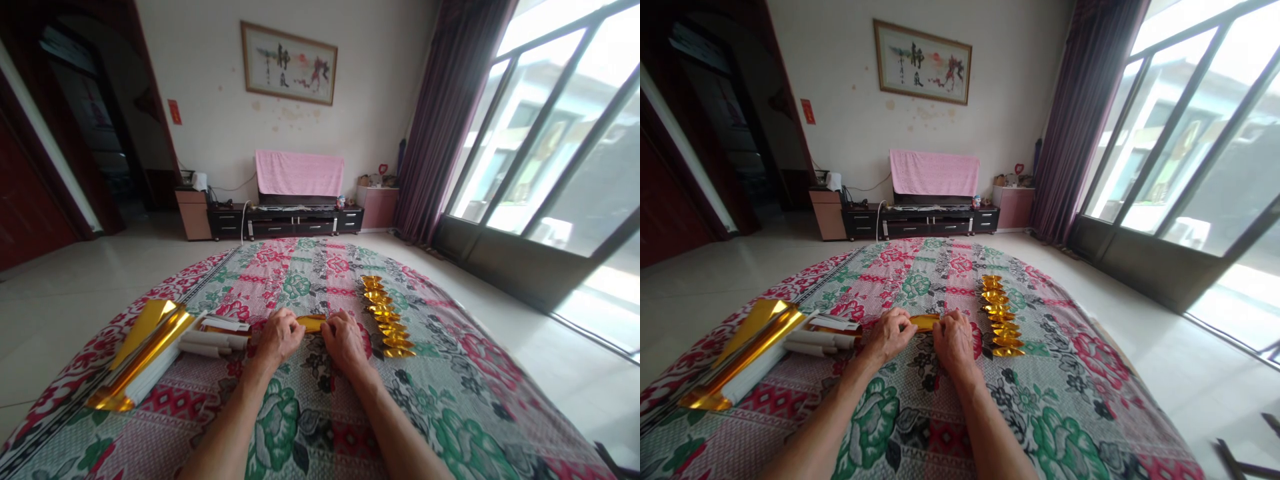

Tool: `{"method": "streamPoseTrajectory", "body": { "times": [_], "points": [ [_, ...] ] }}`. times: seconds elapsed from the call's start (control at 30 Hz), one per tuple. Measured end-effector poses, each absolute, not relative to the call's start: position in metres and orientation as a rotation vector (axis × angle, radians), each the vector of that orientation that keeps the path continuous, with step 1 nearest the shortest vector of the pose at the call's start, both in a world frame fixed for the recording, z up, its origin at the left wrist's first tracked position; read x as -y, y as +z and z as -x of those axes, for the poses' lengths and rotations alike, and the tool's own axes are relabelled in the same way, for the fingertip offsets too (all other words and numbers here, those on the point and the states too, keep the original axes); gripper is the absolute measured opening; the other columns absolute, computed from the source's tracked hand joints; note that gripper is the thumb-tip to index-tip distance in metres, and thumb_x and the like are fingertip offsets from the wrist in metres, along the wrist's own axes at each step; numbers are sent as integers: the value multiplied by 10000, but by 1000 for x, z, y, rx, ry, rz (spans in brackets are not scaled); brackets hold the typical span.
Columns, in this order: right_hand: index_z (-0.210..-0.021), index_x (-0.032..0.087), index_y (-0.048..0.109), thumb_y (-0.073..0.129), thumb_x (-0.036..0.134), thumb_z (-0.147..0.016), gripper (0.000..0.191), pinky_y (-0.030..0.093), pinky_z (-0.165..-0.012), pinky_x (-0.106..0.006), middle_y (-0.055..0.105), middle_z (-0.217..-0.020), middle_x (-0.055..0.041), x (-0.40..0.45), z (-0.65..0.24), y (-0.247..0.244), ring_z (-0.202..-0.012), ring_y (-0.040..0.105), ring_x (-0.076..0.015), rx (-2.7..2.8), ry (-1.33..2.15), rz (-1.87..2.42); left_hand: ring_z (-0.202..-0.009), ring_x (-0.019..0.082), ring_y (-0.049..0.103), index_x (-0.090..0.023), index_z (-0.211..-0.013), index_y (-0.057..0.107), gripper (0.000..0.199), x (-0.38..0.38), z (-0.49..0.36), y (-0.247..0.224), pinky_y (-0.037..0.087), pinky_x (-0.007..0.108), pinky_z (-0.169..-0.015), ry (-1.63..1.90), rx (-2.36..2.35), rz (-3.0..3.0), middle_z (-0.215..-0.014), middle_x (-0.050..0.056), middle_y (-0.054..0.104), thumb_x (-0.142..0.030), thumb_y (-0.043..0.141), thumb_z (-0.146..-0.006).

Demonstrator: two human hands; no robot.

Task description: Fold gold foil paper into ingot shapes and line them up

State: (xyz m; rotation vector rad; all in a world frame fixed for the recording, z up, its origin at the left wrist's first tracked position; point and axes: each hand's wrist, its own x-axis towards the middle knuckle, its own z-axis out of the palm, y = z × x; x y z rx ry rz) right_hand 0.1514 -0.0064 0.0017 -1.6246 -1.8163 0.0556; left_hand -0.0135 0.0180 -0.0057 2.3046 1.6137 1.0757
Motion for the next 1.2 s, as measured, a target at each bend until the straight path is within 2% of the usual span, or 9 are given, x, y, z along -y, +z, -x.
{"method": "streamPoseTrajectory", "body": {
  "times": [0.3, 1.2],
  "points": [
    [-642, 183, 592, 530, 273, -814, 204, 350, -757, -252, 587, -833, -42, 4, -151, 0, -802, 510, -148, 1808, 56, 1660, -760, 162, 538, -169, -499, 503, 198, -19, 12, -6, 411, 296, -771, 1083, -1715, -2262, -714, 36, 564, -198, 561, -685],
    [-641, 181, 583, 540, 267, -810, 194, 345, -746, -256, 571, -820, -44, 5, -150, 0, -787, 492, -151, 1804, 53, 1671, -787, 171, 543, -176, -513, 492, 153, -20, 11, -8, 412, 300, -785, 1045, -1740, -2297, -731, 45, 563, -151, 519, -662]
  ]
}}
